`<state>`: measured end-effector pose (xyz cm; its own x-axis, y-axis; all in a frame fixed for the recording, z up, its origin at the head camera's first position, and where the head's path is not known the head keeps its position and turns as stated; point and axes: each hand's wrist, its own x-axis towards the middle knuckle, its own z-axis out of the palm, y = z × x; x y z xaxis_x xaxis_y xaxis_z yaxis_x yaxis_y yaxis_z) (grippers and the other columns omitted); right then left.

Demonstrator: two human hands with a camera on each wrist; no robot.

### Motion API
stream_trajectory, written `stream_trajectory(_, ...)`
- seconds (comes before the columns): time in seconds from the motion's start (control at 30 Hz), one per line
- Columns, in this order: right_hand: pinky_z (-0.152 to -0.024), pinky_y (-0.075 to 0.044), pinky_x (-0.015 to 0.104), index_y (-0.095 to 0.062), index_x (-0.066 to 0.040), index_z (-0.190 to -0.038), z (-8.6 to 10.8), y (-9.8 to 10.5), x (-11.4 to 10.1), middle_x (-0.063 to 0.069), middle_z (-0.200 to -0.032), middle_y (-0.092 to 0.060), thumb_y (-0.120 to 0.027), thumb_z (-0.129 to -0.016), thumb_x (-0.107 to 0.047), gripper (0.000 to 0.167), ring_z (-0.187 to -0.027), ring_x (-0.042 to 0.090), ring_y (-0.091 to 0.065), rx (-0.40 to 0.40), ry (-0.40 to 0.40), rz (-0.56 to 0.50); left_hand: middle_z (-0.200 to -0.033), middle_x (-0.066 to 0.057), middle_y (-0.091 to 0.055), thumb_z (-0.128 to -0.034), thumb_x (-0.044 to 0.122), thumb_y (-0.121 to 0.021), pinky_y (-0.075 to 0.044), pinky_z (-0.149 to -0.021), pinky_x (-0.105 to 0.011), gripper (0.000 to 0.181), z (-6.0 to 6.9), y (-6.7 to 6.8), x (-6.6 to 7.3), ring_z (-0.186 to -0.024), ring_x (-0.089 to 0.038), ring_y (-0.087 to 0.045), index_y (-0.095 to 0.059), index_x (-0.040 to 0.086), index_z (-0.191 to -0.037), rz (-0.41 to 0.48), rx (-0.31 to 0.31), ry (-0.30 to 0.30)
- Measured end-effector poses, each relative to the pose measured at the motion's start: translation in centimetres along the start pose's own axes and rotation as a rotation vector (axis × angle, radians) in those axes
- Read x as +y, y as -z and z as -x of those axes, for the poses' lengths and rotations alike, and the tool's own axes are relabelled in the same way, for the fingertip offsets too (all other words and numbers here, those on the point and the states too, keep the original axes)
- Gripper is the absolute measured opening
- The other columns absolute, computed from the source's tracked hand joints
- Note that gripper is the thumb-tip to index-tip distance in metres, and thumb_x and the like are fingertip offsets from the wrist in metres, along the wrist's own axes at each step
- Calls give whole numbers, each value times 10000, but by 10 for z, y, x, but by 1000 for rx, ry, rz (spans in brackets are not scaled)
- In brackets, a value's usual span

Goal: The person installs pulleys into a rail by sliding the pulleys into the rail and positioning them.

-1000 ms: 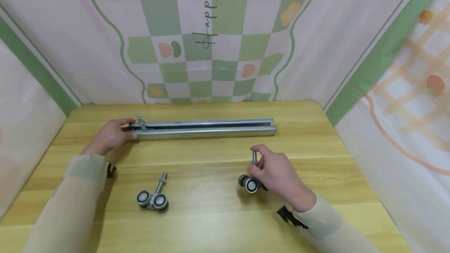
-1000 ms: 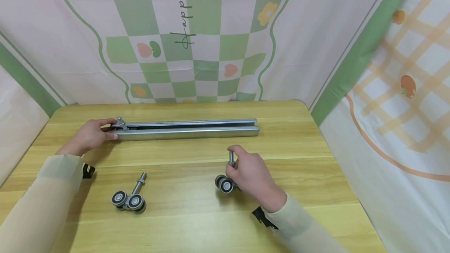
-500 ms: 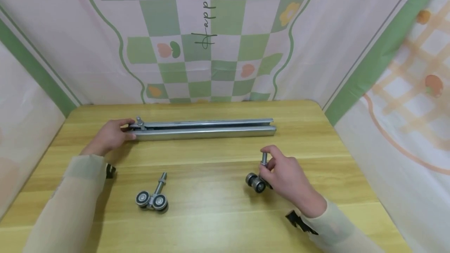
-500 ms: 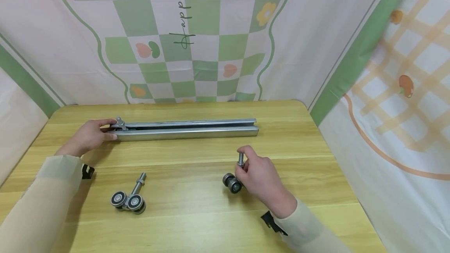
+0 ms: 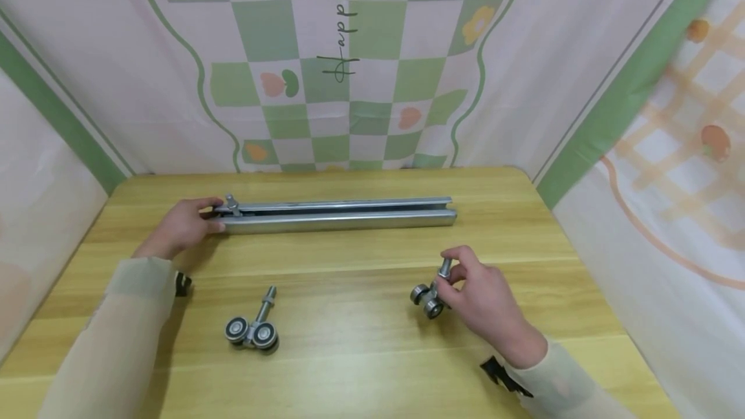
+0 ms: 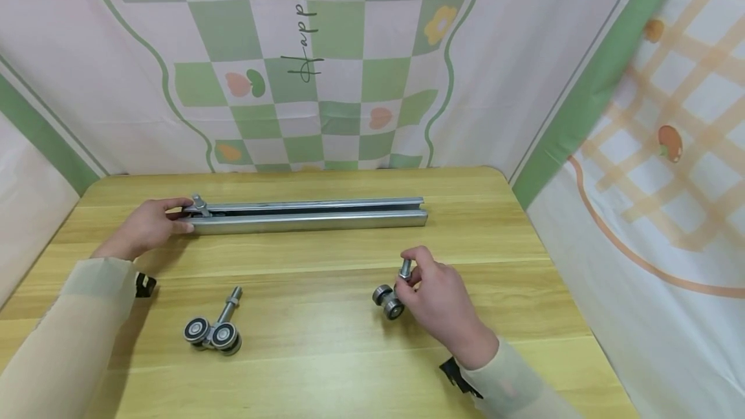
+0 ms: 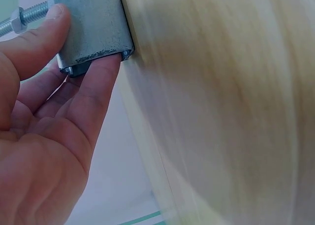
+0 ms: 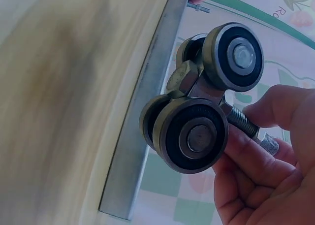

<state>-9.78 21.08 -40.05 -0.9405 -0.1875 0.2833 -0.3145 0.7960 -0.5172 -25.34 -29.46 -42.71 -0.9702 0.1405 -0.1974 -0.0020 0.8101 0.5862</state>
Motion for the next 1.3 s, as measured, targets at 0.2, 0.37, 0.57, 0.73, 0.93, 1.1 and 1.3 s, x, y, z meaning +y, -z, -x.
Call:
stream_trajectory(0.2, -390, -409, 234, -566, -39, -1150, 5, -5, 2, -45, -758, -671, -782, -818, -33, 396, -451, 7, -451, -1, -2, -8, -1473, -349, -366, -945, 250, -702, -263, -1056, -667, 650, 1, 1, 0, -1323, -531, -336, -431, 8, -1483, -2, -4, -2)
stream_trajectory(0.37, -396, -421, 221, -571, -48, -1104, 9, -10, 2, -55, -731, -658, -790, -792, -21, 383, -473, -8, -466, -5, 13, -1, -1478, -342, -366, -946, 251, -703, -271, -1055, -664, 651, 1, 0, -1, -1325, -522, -342, -430, 10, -1486, 6, -8, 6)
stream_trajectory(0.57, -420, -442, 204, -575, -57, -1070, 13, -17, 0, -59, -710, -645, -809, -768, -9, 385, -517, -6, -511, -18, 35, -5, -1462, -338, -393, -942, 239, -705, -279, -1057, -653, 641, 0, -1, -1, -1311, -511, -369, -441, 8, -1478, 4, 7, -5)
stream_trajectory(0.73, -477, -459, 193, -576, -80, -1014, 14, -24, -2, -36, -745, -645, -801, -767, -22, 339, -582, 29, -544, -60, 102, 69, -1467, -338, -386, -943, 251, -705, -281, -1054, -656, 650, 1, -1, 0, -1312, -514, -366, -435, 9, -1482, 0, 3, -4)
stream_trajectory(0.93, -493, -440, 208, -576, -102, -958, 14, -29, -5, -72, -742, -602, -795, -778, -53, 288, -584, 29, -498, -73, 189, 142, -1481, -342, -360, -951, 262, -697, -271, -1056, -661, 661, 3, 0, 0, -1323, -516, -346, -417, 15, -1496, 8, -9, 12)
stream_trajectory(1.1, -496, -438, 209, -593, -101, -984, 13, -27, -6, -70, -738, -601, -783, -813, -113, 256, -571, 27, -485, -127, 156, 159, -1479, -336, -371, -952, 249, -695, -277, -1058, -652, 648, 2, -1, 0, -1318, -503, -362, -424, 18, -1493, 14, -4, 19)
stream_trajectory(1.3, -603, -530, 281, -636, -121, -984, 8, -18, -8, -26, -837, -676, -806, -813, -165, 245, -697, 116, -634, -148, 148, 167, -1464, -333, -395, -941, 243, -710, -272, -1065, -646, 650, -1, -2, -1, -1320, -504, -364, -437, 5, -1481, 8, 15, 6)
